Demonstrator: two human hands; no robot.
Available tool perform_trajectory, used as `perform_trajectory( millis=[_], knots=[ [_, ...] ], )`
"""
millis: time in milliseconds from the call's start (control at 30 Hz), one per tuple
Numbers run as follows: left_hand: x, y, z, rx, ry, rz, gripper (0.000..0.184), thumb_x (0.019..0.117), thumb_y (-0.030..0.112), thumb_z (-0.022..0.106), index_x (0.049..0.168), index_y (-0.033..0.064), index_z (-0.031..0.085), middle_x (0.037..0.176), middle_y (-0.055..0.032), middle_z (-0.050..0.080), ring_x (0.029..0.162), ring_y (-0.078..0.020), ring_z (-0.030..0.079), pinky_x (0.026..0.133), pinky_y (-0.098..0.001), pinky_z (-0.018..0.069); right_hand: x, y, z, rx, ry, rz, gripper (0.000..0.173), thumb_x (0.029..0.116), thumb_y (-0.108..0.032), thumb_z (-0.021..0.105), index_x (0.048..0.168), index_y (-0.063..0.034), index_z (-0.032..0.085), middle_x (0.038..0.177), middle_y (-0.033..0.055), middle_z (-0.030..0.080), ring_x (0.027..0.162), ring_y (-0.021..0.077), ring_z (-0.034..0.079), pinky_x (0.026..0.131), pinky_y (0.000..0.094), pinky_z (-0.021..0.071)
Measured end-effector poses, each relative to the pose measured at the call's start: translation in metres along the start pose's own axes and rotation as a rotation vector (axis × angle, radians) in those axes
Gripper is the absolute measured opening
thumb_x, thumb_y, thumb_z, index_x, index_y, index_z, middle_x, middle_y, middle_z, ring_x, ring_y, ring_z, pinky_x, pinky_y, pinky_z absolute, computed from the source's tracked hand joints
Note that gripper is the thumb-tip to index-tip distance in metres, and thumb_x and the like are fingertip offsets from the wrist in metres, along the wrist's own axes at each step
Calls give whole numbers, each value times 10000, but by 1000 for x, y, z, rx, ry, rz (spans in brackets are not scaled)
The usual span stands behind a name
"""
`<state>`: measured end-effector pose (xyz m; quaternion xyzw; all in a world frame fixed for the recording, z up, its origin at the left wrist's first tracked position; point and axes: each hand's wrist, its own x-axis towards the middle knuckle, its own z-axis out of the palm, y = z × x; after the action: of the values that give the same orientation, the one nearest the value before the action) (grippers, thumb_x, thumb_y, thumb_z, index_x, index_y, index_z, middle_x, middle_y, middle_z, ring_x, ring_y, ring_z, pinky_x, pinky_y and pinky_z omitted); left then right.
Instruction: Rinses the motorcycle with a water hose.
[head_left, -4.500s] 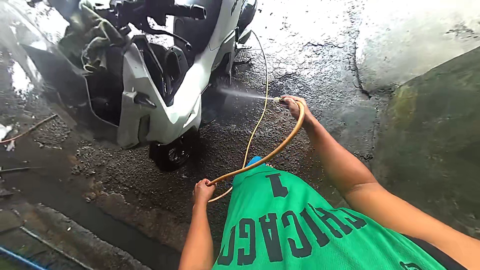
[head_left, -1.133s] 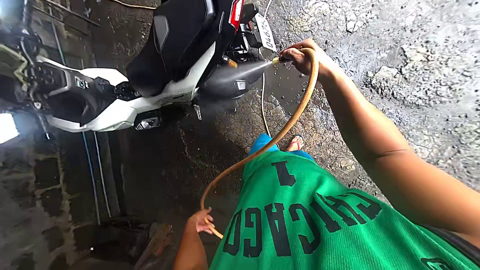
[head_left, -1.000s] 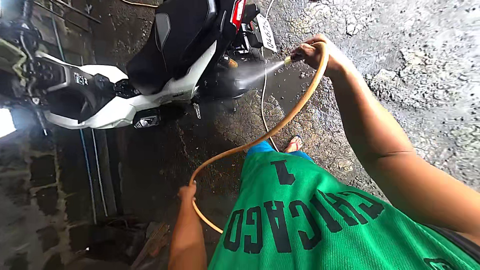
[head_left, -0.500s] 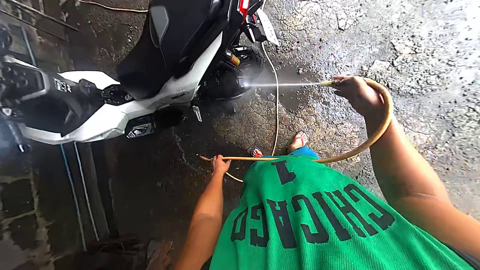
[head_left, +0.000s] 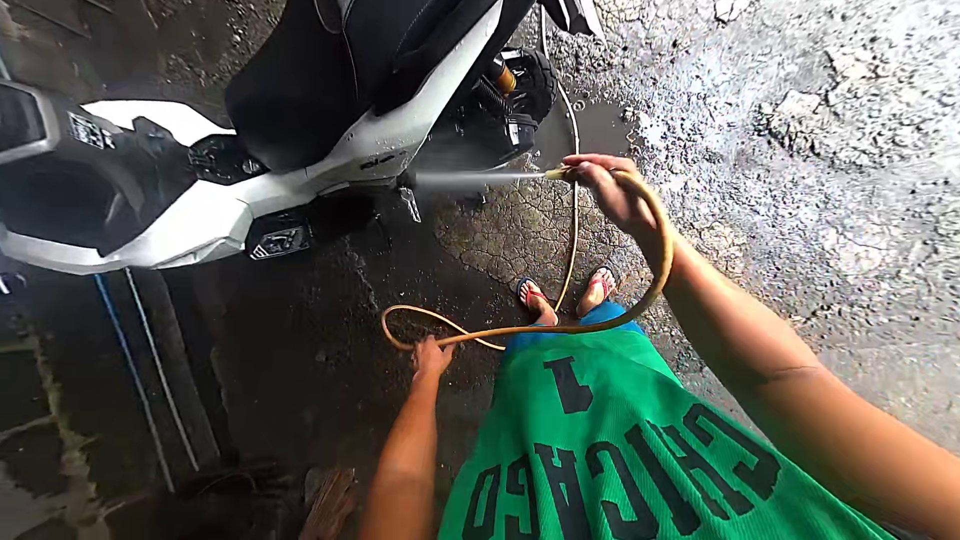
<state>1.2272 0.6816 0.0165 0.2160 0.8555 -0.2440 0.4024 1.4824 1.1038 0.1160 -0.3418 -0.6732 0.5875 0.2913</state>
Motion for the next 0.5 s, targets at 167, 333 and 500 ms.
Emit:
perform_trajectory(
  millis=[167, 333, 500],
  knots=[
    [-31, -22, 35, 47, -447, -223, 777, 1035, 641, 415, 1343, -44, 615, 1375, -270, 611, 1315, -389, 580, 1099, -588, 445, 15, 16, 52, -65, -13, -46, 385, 1041, -177, 427, 1270, -35, 701, 1130, 105, 758, 1035, 147, 722, 963, 399, 566],
    [-103, -17, 68, -247, -820, -477, 440, 1064, 440, 523, 1105, 19, 645, 751, -85, 693, 621, -172, 650, 624, -351, 557, 17, 31, 44, -106, 45, -44, 389, 1045, -206, 431, 1294, -75, 698, 1099, 95, 764, 987, 153, 727, 900, 397, 573],
    [-125, -13, 85, -290, -873, -594, 352, 1066, 369, 534, 1003, 45, 659, 718, -52, 692, 596, -157, 654, 592, -342, 561, 1, 57, 12, -127, -147, -13, 418, 1028, -236, 428, 1319, -75, 679, 1104, 123, 754, 992, 226, 727, 907, 479, 561]
  ],
)
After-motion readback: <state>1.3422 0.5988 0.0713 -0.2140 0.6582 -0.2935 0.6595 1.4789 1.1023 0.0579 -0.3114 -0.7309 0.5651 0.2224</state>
